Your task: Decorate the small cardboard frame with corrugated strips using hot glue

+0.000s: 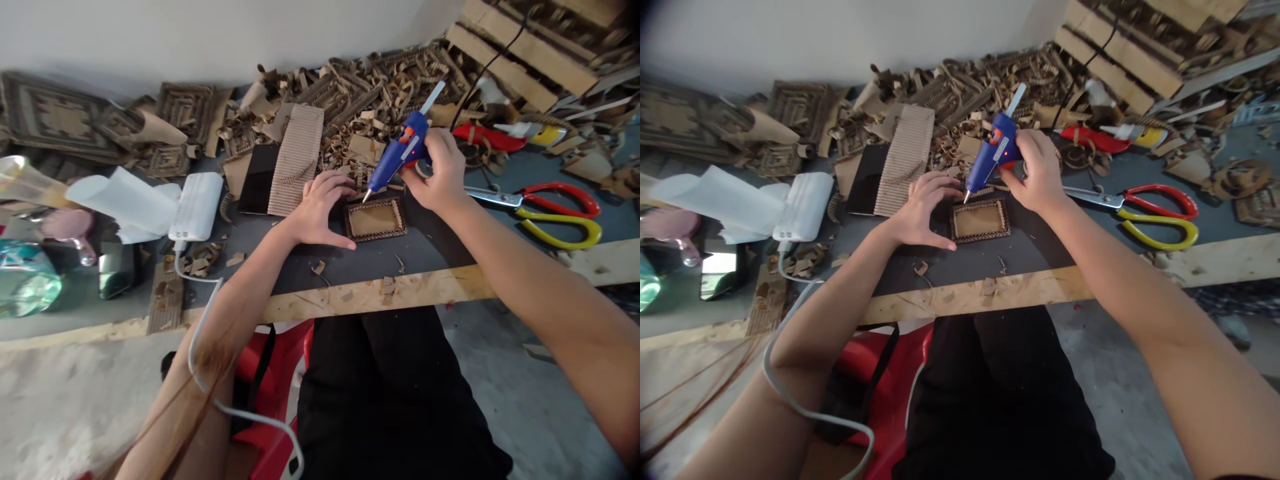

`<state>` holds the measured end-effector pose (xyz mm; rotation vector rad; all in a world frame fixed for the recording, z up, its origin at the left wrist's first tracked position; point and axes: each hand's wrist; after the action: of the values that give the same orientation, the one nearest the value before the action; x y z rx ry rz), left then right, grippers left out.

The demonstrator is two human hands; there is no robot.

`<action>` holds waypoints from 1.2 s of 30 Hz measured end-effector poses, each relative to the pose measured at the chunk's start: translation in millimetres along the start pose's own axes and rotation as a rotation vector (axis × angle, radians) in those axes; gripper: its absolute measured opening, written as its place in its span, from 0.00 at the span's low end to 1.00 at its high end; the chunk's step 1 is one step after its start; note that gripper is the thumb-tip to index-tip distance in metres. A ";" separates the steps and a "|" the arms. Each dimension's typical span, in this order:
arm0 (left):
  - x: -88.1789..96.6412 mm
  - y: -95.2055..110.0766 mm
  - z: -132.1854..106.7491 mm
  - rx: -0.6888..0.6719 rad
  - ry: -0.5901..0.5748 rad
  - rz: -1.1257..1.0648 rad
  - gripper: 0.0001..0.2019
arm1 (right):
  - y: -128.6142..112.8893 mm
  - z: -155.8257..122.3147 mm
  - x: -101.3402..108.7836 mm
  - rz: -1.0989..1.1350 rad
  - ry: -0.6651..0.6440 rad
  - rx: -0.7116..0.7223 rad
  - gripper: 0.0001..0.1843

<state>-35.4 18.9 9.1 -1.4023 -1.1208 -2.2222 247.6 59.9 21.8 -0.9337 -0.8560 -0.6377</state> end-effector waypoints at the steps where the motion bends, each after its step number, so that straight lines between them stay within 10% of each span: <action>1: -0.6 -0.6 -0.2 -0.004 0.023 0.001 0.51 | -1.0 -0.2 -0.6 -0.027 -0.004 0.013 0.31; 14: -1.8 0.8 3.6 0.003 0.017 -0.059 0.42 | -0.9 1.9 -1.5 0.084 -0.089 0.029 0.24; 21: 4.2 12.5 1.8 0.101 -0.053 0.022 0.50 | 15.1 7.2 -20.6 -0.003 0.129 0.183 0.22; 36: -2.9 14.2 4.3 0.078 0.014 0.049 0.37 | 15.5 7.5 -21.9 -0.106 0.124 0.258 0.21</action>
<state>-22.8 12.3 14.1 -1.3664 -1.1428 -2.1279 245.8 76.0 -0.8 -0.6131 -0.8578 -0.6515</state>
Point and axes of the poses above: each hand's wrist, its own z-axis towards the middle knuckle, its own x-axis out of the back of the hand, y = z × x, and after that the axes turned 3 degrees about -y, right-handed
